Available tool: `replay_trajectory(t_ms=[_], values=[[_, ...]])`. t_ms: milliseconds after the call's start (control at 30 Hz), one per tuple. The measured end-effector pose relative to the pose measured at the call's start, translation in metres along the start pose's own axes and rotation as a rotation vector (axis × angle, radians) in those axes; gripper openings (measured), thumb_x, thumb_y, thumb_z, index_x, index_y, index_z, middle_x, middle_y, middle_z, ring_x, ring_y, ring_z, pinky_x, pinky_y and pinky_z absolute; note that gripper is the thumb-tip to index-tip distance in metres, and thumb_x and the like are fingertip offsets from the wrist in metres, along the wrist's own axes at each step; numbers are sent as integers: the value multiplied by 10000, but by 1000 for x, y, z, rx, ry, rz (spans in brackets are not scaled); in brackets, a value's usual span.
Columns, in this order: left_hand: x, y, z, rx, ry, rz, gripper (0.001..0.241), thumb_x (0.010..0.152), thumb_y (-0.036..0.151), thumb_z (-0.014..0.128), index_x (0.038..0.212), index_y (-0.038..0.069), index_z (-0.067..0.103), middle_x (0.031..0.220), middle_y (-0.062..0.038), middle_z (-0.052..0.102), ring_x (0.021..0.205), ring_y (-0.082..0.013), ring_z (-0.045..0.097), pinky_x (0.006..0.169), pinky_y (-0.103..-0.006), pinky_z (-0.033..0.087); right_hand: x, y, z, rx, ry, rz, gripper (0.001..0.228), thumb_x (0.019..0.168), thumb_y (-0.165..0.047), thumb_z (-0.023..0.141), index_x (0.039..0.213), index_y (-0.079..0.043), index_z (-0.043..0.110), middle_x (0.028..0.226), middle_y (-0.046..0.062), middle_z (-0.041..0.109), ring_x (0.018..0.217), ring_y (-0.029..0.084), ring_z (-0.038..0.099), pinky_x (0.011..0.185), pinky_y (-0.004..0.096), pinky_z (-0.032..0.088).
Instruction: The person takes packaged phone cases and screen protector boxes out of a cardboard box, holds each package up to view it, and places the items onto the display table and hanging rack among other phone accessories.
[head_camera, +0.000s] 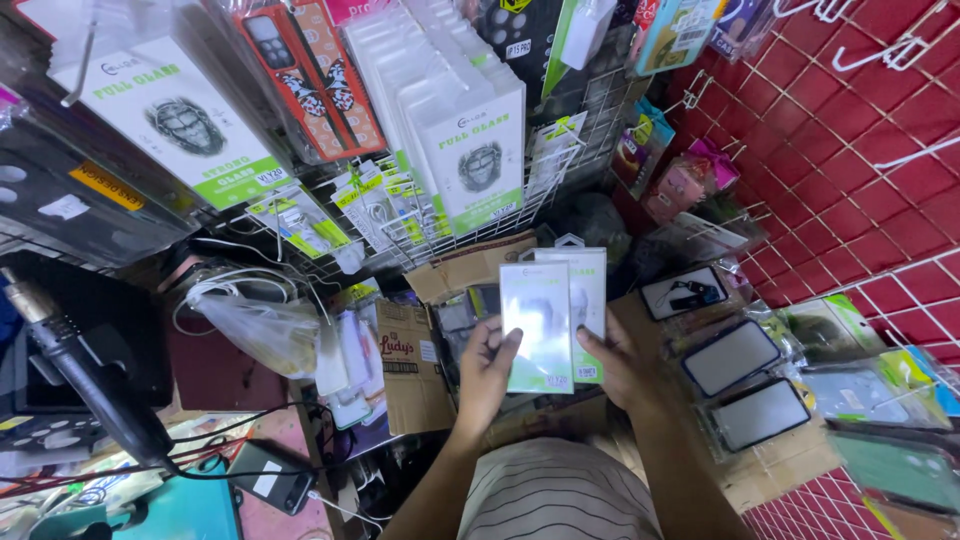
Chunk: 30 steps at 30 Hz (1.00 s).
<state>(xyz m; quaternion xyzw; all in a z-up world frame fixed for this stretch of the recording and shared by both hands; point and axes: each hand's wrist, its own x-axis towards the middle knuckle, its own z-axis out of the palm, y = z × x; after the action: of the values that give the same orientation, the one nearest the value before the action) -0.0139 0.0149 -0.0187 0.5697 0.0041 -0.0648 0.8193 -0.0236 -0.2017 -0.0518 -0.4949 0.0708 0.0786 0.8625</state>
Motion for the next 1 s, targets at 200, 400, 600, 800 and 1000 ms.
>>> replay_trajectory(t_ms=[200,400,600,800,1000], values=[[2,11,-23,-17,-40,35,255,987,15,605,1240,-17,615,1019,-90,787,902,-117,705,803,-241,532,-8,-20,15,7,-27,25,673,939,-136,600,1567,-94,363,1311,101,633,1103,248,660,747,446,618],[3,67,-70,21,97,198,237,981,8,629,1218,13,629,1050,-83,765,947,-116,698,849,-258,531,-7,-24,10,-7,-28,-12,617,943,-112,591,1528,-61,402,1203,131,656,910,291,721,637,470,634],[14,148,-104,64,325,568,237,1010,28,650,1232,-3,574,1124,-73,711,1007,-118,648,875,-258,505,1,-14,-3,-114,39,31,544,972,-128,560,1502,-53,463,1191,163,681,901,314,722,665,455,625],[37,218,-117,149,411,831,242,1033,24,625,1263,-3,551,1160,-67,698,1046,-102,652,930,-247,514,13,0,-18,-43,39,4,537,962,-107,551,1490,-48,470,1229,137,651,983,268,701,717,424,626],[71,247,-142,161,412,869,213,1046,16,614,1249,1,550,1108,-47,692,987,-81,635,876,-230,503,27,14,-52,-49,-55,-69,540,961,-92,527,1497,-103,456,1218,187,650,898,374,709,573,550,637]])
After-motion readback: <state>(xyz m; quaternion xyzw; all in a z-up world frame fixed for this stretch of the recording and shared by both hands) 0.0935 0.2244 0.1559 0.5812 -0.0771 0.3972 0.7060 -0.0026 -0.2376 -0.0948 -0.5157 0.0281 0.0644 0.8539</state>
